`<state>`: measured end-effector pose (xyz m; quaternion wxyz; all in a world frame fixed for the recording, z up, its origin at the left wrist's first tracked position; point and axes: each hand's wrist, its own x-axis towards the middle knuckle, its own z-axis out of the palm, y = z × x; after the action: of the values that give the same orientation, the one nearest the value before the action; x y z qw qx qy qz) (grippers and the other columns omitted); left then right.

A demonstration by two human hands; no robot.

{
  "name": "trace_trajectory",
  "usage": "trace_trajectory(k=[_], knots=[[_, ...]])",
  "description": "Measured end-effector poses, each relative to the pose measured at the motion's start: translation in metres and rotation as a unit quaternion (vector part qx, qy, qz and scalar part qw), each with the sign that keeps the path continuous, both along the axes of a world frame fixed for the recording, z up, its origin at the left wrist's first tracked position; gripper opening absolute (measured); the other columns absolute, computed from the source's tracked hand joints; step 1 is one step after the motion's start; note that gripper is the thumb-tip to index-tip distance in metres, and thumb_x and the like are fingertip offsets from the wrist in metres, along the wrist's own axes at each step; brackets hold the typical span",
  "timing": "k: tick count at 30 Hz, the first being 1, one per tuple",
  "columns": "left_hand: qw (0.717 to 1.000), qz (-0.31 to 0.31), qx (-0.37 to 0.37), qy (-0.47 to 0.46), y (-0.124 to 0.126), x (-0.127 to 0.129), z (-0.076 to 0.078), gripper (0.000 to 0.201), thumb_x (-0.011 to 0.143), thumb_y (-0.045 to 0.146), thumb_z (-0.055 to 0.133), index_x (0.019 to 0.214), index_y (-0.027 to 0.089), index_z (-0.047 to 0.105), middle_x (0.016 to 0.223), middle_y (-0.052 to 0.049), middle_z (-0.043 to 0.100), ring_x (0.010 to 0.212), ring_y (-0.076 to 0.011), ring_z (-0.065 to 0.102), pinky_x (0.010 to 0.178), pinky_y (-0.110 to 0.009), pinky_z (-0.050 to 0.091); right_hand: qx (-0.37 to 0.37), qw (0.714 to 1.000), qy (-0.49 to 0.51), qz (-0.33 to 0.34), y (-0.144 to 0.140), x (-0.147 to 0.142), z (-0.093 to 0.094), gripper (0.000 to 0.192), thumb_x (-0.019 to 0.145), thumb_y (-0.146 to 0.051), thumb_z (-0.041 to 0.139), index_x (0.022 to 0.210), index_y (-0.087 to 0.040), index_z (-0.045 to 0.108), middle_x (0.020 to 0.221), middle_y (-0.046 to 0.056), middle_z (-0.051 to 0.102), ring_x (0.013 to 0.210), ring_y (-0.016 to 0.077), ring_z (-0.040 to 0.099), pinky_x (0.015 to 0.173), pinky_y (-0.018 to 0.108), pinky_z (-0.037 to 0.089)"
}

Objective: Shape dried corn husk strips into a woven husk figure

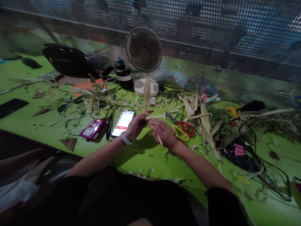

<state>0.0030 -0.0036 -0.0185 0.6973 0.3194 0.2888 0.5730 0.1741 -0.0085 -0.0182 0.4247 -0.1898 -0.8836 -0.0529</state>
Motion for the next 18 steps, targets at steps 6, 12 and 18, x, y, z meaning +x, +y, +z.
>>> trace_trajectory(k=[6,12,18], knots=[[1.0,-0.007,-0.002,0.005,-0.0011,-0.0001,-0.0047,0.031,0.073,0.022,0.059,0.1,0.012,0.07,0.073,-0.001,0.06,0.064,-0.0082,0.048,0.058,-0.019,0.038,0.011,0.999,-0.029,0.012,-0.0062,0.0004,-0.0041,0.031,0.083,-0.008,0.054,0.112,-0.016,0.055,0.109,0.014,0.067,0.119,0.0248,0.057,0.096,0.047,0.053],[0.999,-0.003,-0.003,0.043,-0.0038,0.0002,-0.0041,0.036,0.073,0.022,0.057,0.106,0.015,0.069,0.081,-0.002,0.064,0.07,-0.0108,0.052,0.067,-0.022,0.041,0.007,0.999,-0.044,0.008,-0.008,0.0028,-0.004,0.028,0.085,-0.01,0.052,0.112,-0.017,0.057,0.111,0.012,0.066,0.12,0.023,0.056,0.096,0.046,0.053],[0.999,-0.001,0.002,0.039,-0.0031,-0.001,-0.0066,0.039,0.072,0.02,0.054,0.107,0.013,0.069,0.084,-0.003,0.066,0.068,-0.0099,0.051,0.063,-0.022,0.04,0.016,0.998,-0.063,0.024,-0.0091,0.0055,-0.0016,0.026,0.085,-0.012,0.053,0.11,-0.017,0.058,0.11,0.012,0.067,0.121,0.022,0.055,0.094,0.044,0.054]])
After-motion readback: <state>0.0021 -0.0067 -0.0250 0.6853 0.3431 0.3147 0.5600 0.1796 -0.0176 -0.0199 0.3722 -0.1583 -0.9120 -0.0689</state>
